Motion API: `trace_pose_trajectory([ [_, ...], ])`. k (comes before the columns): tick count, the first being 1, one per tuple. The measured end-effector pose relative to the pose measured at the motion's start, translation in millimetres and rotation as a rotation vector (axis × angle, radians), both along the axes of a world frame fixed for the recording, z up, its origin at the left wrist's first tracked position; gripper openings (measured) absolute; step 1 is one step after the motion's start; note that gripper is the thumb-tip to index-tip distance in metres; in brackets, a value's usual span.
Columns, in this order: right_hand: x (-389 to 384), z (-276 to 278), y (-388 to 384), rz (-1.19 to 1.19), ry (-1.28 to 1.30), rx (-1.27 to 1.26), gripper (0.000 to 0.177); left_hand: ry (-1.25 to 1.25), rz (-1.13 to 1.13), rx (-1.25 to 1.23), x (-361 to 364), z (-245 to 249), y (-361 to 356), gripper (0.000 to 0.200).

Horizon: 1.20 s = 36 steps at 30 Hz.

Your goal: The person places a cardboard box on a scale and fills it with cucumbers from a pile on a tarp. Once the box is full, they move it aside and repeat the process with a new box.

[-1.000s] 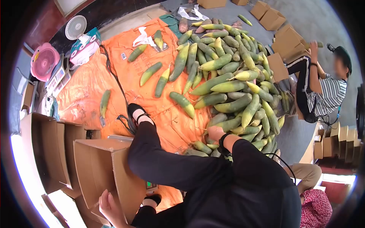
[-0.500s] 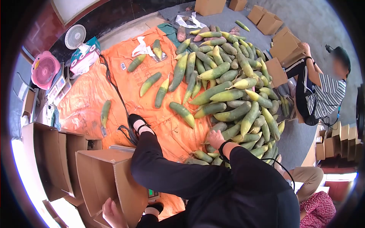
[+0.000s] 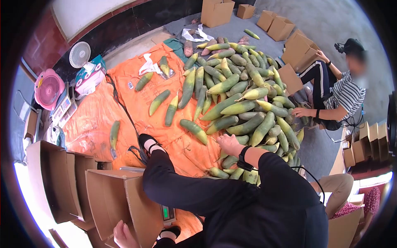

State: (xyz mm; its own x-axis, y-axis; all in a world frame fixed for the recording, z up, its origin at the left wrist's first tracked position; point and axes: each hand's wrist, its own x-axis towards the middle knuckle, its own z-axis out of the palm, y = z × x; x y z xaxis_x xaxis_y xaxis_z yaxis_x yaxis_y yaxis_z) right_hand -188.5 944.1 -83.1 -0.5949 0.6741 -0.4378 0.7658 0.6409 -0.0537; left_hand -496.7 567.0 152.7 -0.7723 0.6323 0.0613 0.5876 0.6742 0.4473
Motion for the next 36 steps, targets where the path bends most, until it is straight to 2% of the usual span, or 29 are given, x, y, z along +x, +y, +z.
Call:
trace_pose_trajectory([
  [9,-12.9,6.1,-37.9,-0.176,0.225,-0.218,0.026,-0.001,-0.035,0.08,7.6,1.9,-17.7,0.026],
  [10,-15.0,8.6,-40.3,-0.187,0.205,-0.261,0.028,0.009,-0.003,0.082,8.3,2.2,-19.4,0.026],
  [11,-16.7,5.6,-45.1,-0.203,0.289,-0.238,0.03,-0.016,-0.012,0.089,8.3,3.6,-19.3,0.026],
  [13,-15.3,5.4,-45.2,-0.17,0.287,-0.294,0.034,-0.039,0.017,0.094,6.0,-5.3,-23.6,0.027],
  [15,-15.9,-7.7,-43.4,-0.122,0.393,-0.209,0.028,-0.051,-0.052,0.149,-2.2,-21.8,-36.0,0.02],
  [17,-18.5,-29.7,-30.9,-0.052,0.349,-0.182,0.029,-0.139,0.03,0.109,4.9,-10.8,-31.0,0.02],
  [18,-20.5,-42.6,-22.2,-0.025,0.466,-0.135,0.024,-0.165,0.046,0.119,8.3,-7.9,-29.2,0.019],
  [19,-28.8,-56.8,-8.5,0.139,0.364,-0.034,0.015,-0.188,0.074,0.124,8.0,-8.8,-30.4,0.019],
  [20,-40.9,-30.4,-8.9,0.186,0.417,0.002,0.01,-0.107,0.029,0.142,5.7,-18.8,-37.1,0.019],
  [21,-59.2,13.6,-20.8,0.056,0.751,-0.11,0.012,-0.119,0.027,0.145,6.4,-18.1,-38.5,0.02],
  [22,-73.4,28.8,-17.8,0.035,0.877,-0.159,0.014,-0.104,0.021,0.128,5.8,-22.2,-39.7,0.02],
  [24,-100.8,67.6,-9.4,0.067,0.975,-0.255,0.012,-0.149,0.03,0.142,8.4,-25.4,-39.6,0.022],
  [25,-117.1,95.4,-7.1,0.086,0.973,-0.259,0.013,-0.204,0.035,0.108,8.6,-24.3,-38.8,0.023],
  [27,-148.1,158.6,-20.8,0.161,1.087,-0.195,0.015,-0.148,0.005,0.068,11.0,-31.3,-40.2,0.029],
  [30,-189.7,228.9,-38.0,0.224,1.335,-0.409,0.02,-0.226,-0.021,-0.104,10.1,-38.6,-41.0,0.032],
  [33,-227.1,274.3,-73.4,0.233,1.554,-0.672,0.024,-0.184,-0.05,-0.094,12.5,-54.8,-37.4,0.027],
  [34,-242.9,277.7,-88.9,0.278,1.541,-0.727,0.024,-0.188,-0.072,-0.125,13.5,-48.0,-37.6,0.026],
  [36,-264.6,281.4,-117.0,0.469,1.535,-0.852,0.024,-0.135,-0.078,-0.105,15.6,-64.6,-34.1,0.023],
])
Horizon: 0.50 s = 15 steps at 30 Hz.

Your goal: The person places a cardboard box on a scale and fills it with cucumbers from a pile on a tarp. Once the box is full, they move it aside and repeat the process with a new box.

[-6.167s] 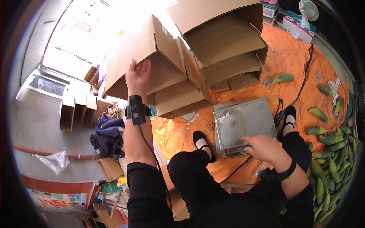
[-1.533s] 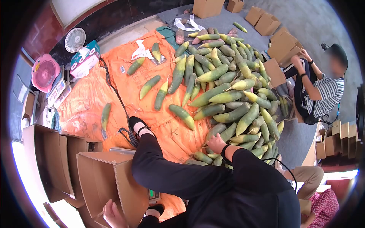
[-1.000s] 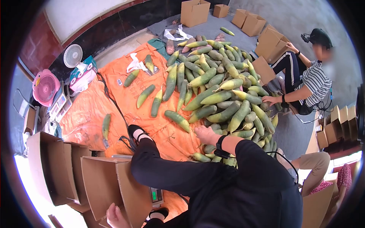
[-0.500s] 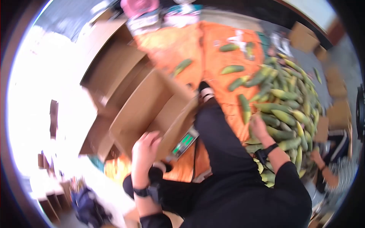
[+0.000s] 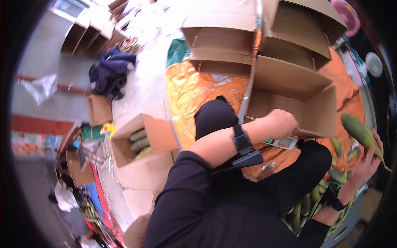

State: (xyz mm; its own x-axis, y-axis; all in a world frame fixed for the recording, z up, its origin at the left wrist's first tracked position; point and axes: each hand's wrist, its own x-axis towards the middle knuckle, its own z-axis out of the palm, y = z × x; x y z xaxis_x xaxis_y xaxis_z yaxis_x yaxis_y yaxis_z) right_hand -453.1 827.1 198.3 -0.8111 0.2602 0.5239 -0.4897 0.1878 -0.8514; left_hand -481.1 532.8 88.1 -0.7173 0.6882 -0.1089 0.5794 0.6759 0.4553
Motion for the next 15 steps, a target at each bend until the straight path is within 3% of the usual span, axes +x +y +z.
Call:
trace_pose_trajectory([
  [3,-36.8,-16.9,-46.2,0.168,-0.243,0.148,0.023,-0.048,0.006,0.01,-3.9,-3.9,5.1,0.021],
  [5,-60.3,-46.1,-69.0,0.326,-0.204,0.177,0.023,-0.063,0.029,0.01,-3.5,-3.9,6.4,0.019],
  [7,-77.9,-66.8,-89.7,0.556,-0.336,0.359,0.024,-0.074,0.054,0.011,-5.9,-1.9,5.2,0.017],
  [11,-108.0,-112.5,-97.3,0.721,-0.526,0.426,0.02,-0.077,0.065,-0.004,-3.0,-2.0,3.0,0.017],
  [13,-113.6,-118.7,-101.2,0.7,-0.624,0.666,0.016,-0.07,0.072,-0.004,-3.6,-1.5,2.0,0.017],
  [15,-113.7,-123.5,-102.0,0.682,-0.621,0.732,0.016,-0.104,0.038,-0.045,-4.8,-1.3,3.5,0.019],
])
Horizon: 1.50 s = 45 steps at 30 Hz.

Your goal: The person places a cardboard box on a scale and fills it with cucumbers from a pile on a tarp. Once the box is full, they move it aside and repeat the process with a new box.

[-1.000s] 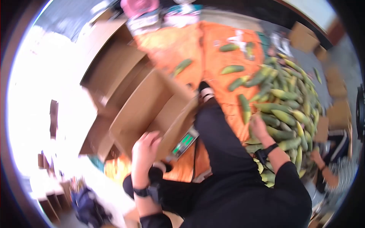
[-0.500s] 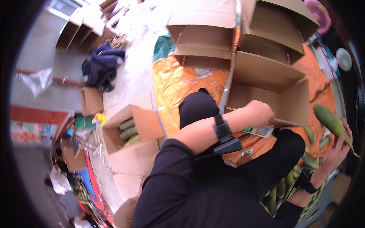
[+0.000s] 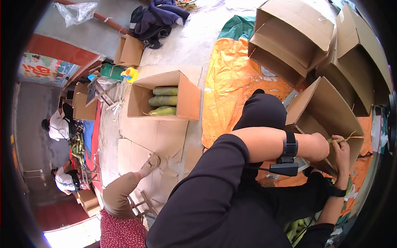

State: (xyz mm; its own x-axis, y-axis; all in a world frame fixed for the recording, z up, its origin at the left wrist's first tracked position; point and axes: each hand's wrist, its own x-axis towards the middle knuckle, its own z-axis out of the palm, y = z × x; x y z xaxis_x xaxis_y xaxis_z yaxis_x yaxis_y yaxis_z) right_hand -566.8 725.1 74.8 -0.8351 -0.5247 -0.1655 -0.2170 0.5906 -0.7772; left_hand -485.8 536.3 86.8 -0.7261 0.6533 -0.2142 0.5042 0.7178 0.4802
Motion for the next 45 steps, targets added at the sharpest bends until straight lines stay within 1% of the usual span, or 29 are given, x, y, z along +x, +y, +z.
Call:
trace_pose_trajectory([
  [2,-4.6,-6.7,2.7,0.006,-0.135,0.143,0.016,0.034,0.01,0.03,-0.3,-5.8,2.1,0.019],
  [4,-4.6,-13.6,0.2,0.038,-0.113,0.175,0.017,0.014,-0.018,0.029,-0.7,-5.4,2.7,0.019],
  [6,-1.0,-16.0,-4.4,0.105,-0.181,0.151,0.018,-0.006,-0.016,0.036,-1.2,-3.9,2.6,0.019],
  [7,-0.1,-16.6,-6.7,0.089,-0.237,0.126,0.014,-0.027,-0.013,0.043,-1.4,-3.8,2.2,0.019],
  [8,1.8,-16.0,-9.4,0.095,-0.239,0.124,0.014,-0.029,-0.008,0.041,-0.7,-5.6,1.7,0.019],
  [10,5.8,-12.5,-14.1,0.015,-0.42,-0.057,0.01,0.036,-0.002,0.113,0.8,-10.2,0.7,0.019],
  [14,8.7,-9.2,-18.2,0.078,-0.502,-0.135,0.01,0.085,0.029,0.13,3.1,-6.1,-1.8,0.019],
  [16,9.4,-13.3,-15.1,0.106,-0.499,-0.113,0.012,0.007,0.013,0.122,2.8,-2.2,-2.3,0.02],
  [17,6.7,-13.9,-11.8,0.108,-0.5,-0.112,0.012,0.006,0.016,0.122,2.4,-2.9,-1.3,0.02],
  [19,-1.1,-16.1,-0.9,0.183,-0.277,0.318,0.012,-0.035,0.013,0.054,0.7,-5.5,2.0,0.023],
  [20,-3.6,-19.4,7.6,0.177,-0.277,0.318,0.012,-0.033,0.007,0.055,-0.2,-7.8,3.4,0.023],
  [22,-4.6,-22.8,16.0,0.271,-0.016,0.522,0.015,-0.013,0.007,0.056,-0.8,-11.1,3.3,0.022],
  [25,-0.7,-12.0,14.4,0.196,-0.012,0.574,0.018,-0.034,0.005,0.095,3.6,-0.2,-3.6,0.018],
  [26,-0.2,-10.8,16.2,0.157,-0.005,0.579,0.018,-0.018,-0.03,0.098,4.6,1.1,-2.3,0.018],
  [28,-1.8,-12.5,18.1,0.203,0.096,0.483,0.021,-0.051,0.005,0.087,4.7,-1.4,-1.6,0.018],
  [29,-1.2,-8.1,18.1,0.165,0.104,0.489,0.021,-0.035,-0.031,0.09,3.6,1.1,-1.8,0.018],
  [31,6.2,1.1,12.5,0.068,0.097,0.378,0.023,-0.076,-0.004,0.061,4.7,3.6,-3.5,0.018],
  [32,9.3,6.6,11.1,0.036,0.102,0.381,0.023,-0.066,-0.035,0.062,3.9,2.8,-2.5,0.018],
  [34,12.0,15.8,12.8,-0.042,0.122,0.28,0.027,-0.069,0.006,0.022,3.2,-1.4,0.8,0.02],
  [35,10.0,14.6,17.6,-0.058,0.082,0.253,0.028,-0.076,-0.014,0.009,2.0,-3.4,0.6,0.021],
  [38,11.3,13.5,23.3,-0.104,0.046,0.234,0.027,-0.046,-0.029,-0.019,1.6,-9.1,3.3,0.02],
  [42,12.3,9.7,30.8,-0.083,0.057,0.227,0.026,-0.053,-0.022,-0.039,0.7,-4.0,3.8,0.02],
  [45,19.5,16.6,32.4,-0.155,0.017,0.209,0.026,-0.092,-0.062,-0.088,-0.1,-0.5,5.1,0.021],
])
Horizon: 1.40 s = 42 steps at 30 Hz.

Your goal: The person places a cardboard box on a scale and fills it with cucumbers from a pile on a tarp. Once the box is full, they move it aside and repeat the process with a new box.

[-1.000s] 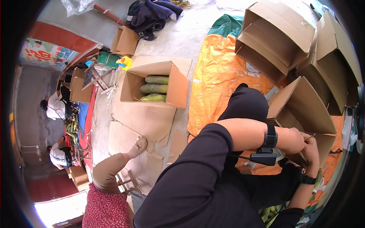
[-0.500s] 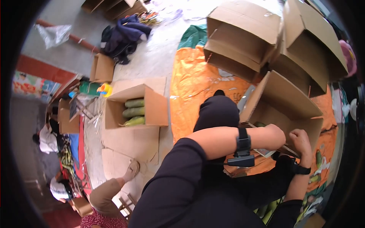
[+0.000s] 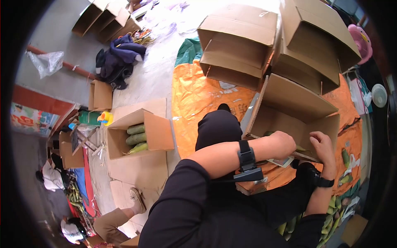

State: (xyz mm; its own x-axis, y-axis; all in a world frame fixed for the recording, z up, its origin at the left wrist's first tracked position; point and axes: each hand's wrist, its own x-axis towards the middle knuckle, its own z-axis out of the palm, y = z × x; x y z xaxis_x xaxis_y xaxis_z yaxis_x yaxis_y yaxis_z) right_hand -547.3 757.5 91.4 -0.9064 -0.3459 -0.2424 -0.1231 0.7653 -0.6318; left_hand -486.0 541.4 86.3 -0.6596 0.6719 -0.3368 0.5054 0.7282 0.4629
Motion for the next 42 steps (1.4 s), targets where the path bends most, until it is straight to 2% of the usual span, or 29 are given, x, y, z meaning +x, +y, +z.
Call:
trace_pose_trajectory([
  [3,0.9,1.4,5.8,-0.009,0.04,-0.033,0.025,0.0,0.008,0.024,1.8,0.1,-2.2,0.022],
  [6,-1.7,-5.1,15.0,-0.079,0.035,-0.251,0.021,-0.023,0.057,0.054,2.0,-0.4,-0.7,0.023],
  [17,9.6,8.0,28.3,-0.22,0.014,-0.404,0.022,-0.038,0.036,0.141,9.2,12.2,-10.6,0.022],
  [21,12.0,20.4,32.3,-0.336,0.059,-0.399,0.023,-0.008,0.0,0.119,7.1,-2.5,-6.0,0.019],
  [23,5.4,12.5,53.6,-0.364,0.104,-0.386,0.022,-0.004,0.003,0.083,5.1,-1.8,-4.6,0.016],
  [27,-0.9,0.2,103.3,-0.403,0.172,-0.52,0.026,0.04,0.028,0.114,6.7,1.0,-3.7,0.014],
  [29,2.2,5.8,121.1,-0.626,0.218,-0.557,0.027,0.011,0.063,0.108,8.5,5.5,-6.1,0.015],
  [30,4.7,6.3,133.5,-0.627,0.237,-0.581,0.027,-0.012,0.064,0.108,6.9,7.5,-3.6,0.016],
  [35,32.9,14.3,175.5,-0.729,0.325,-0.599,0.026,0.018,0.008,0.078,4.0,1.3,-3.9,0.02],
  [42,89.8,-30.3,204.8,-0.898,0.129,-0.423,0.026,-0.017,0.03,0.033,3.8,10.0,-5.0,0.031],
])
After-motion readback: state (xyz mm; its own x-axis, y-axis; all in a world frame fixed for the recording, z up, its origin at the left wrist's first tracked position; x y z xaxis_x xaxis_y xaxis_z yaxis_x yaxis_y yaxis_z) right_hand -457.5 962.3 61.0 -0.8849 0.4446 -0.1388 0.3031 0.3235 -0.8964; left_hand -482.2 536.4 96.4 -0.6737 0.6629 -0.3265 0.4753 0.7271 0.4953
